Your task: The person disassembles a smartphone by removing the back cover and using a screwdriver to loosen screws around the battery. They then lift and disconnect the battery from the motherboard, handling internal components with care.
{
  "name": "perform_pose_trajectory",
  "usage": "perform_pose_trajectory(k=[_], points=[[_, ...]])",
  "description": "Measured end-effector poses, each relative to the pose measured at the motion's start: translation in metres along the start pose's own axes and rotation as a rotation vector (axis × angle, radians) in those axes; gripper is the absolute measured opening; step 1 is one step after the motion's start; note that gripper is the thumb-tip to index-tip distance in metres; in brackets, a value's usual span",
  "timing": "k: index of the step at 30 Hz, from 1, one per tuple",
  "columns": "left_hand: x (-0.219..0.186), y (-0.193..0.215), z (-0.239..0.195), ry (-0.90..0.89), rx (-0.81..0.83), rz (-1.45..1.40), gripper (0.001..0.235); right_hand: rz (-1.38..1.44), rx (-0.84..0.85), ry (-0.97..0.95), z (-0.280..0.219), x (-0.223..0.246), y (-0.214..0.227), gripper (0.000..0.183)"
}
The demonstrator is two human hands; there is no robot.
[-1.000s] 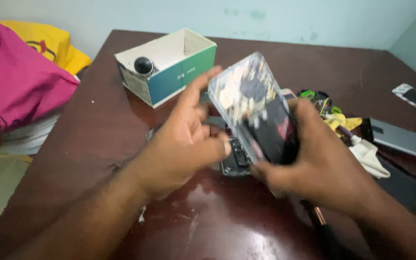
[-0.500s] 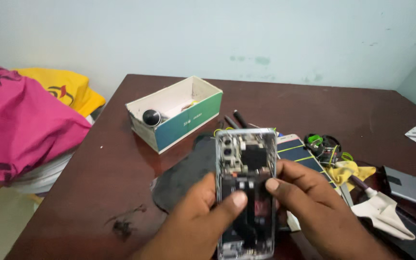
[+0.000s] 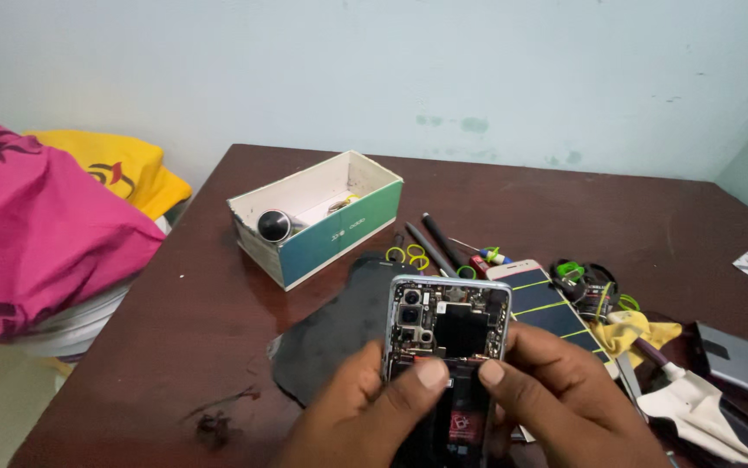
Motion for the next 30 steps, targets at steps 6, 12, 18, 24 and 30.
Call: perform_pose_trajectory(k=[6,12,18,24,30], points=[[0.004,0.007,0.006,0.048,-0.14,0.0,0.045,-0.02,0.031,-0.098,-0.001,-0.001,-0.004,0.035],[0.014,0.017,0.007,0.151,-0.266,-0.076,0.043,0.047,-0.081,-0.202,-0.01,0.002,-0.01,0.04],[0.02,0.028,0.005,0.158,-0.377,-0.059,0.046,-0.224,-0.103,-0.144,-0.013,0.007,-0.003,0.041],[0.005,0.017,-0.004,-0.012,-0.188,-0.011,0.048,-0.056,0.028,-0.042,-0.015,0.012,-0.012,0.042],[-0.002,0.005,-0.005,0.046,-0.085,-0.063,0.045,-0.032,-0.012,-0.024,-0.014,0.015,-0.016,0.037]])
Point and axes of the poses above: each hand's wrist, its own z-axis towards the middle knuckle, its own y-axis out of the back of the hand, x = y × z, the point moved 7 cm from there along z, towards the middle knuckle, and after that the axes turned 13 degrees about -x, right-handed, at the moved point
